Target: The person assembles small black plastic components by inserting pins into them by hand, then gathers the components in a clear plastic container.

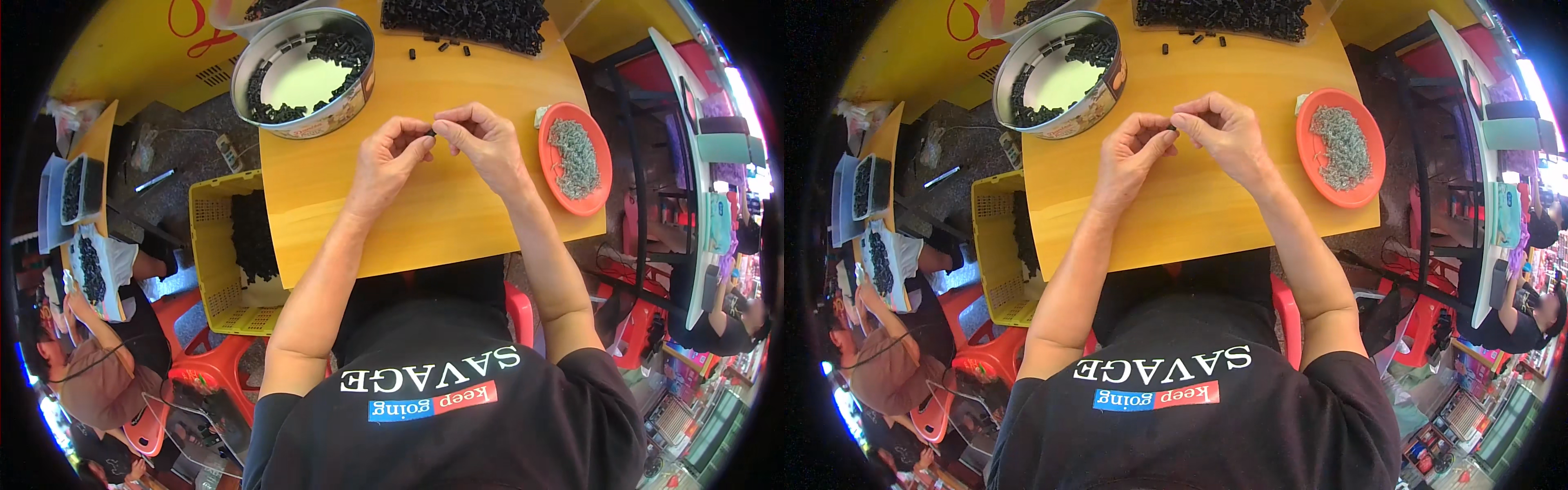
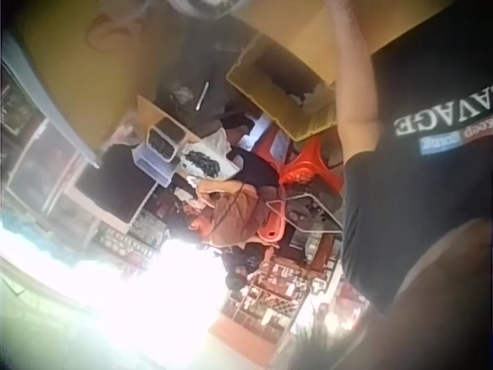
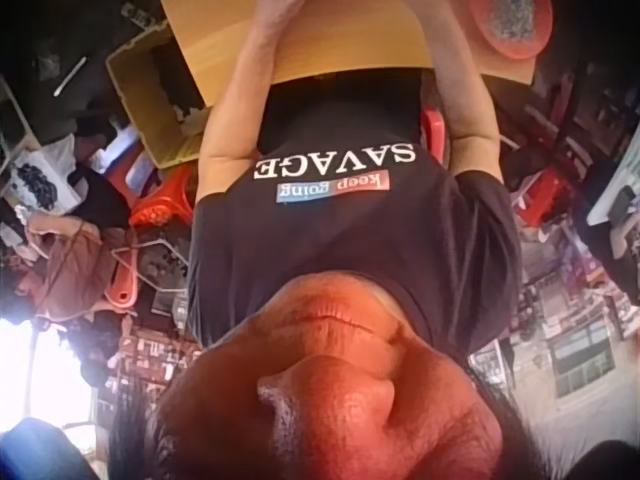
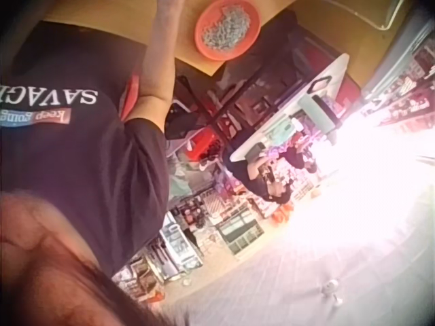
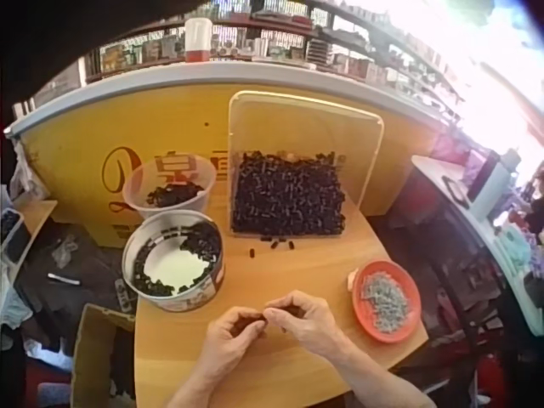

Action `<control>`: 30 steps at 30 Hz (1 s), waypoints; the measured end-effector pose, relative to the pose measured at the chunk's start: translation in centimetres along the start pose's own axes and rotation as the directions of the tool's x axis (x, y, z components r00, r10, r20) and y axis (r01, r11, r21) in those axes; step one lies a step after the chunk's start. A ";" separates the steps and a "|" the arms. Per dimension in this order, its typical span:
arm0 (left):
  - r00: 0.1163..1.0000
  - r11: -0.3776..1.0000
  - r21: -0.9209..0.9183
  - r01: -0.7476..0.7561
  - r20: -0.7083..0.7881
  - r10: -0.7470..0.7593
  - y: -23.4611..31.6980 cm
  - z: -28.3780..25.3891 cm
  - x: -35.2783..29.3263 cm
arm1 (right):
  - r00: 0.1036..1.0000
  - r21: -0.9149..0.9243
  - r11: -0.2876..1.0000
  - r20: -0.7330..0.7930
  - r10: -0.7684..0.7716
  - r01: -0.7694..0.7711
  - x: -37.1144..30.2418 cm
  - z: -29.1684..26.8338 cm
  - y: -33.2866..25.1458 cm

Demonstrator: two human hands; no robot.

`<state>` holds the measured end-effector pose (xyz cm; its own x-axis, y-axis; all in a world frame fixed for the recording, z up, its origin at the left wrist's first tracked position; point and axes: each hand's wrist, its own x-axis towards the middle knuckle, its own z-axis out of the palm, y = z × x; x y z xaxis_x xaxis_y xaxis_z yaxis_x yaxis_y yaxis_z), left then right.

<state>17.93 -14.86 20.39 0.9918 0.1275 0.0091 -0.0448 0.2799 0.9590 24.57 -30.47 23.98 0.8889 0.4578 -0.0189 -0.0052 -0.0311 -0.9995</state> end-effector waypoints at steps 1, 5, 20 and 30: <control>1.000 1.000 0.006 -0.001 -0.007 0.001 0.0 0.0 0.0 | 0.999 -0.050 0.998 -0.011 -0.039 0.039 -0.1 0.1 0.0; 0.999 1.000 0.018 -0.024 -0.034 0.025 -0.2 0.0 0.0 | 0.985 -0.150 0.980 -0.090 -0.144 0.129 -0.5 1.2 0.4; 0.993 0.997 -0.070 0.039 0.111 -0.031 0.6 -0.5 -0.2 | 0.973 -0.022 0.973 -0.004 -0.231 0.231 -0.9 0.5 -0.1; 0.983 0.988 -0.113 0.107 0.161 -0.088 3.6 0.8 -1.5 | 0.990 0.071 0.994 0.103 -0.093 0.086 -2.5 -1.7 -2.9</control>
<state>16.40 -14.77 24.03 0.9982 -0.0525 -0.0299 0.0483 0.3978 0.9162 23.11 -33.03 26.98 0.8334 0.5480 0.0715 0.0386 0.0714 -0.9967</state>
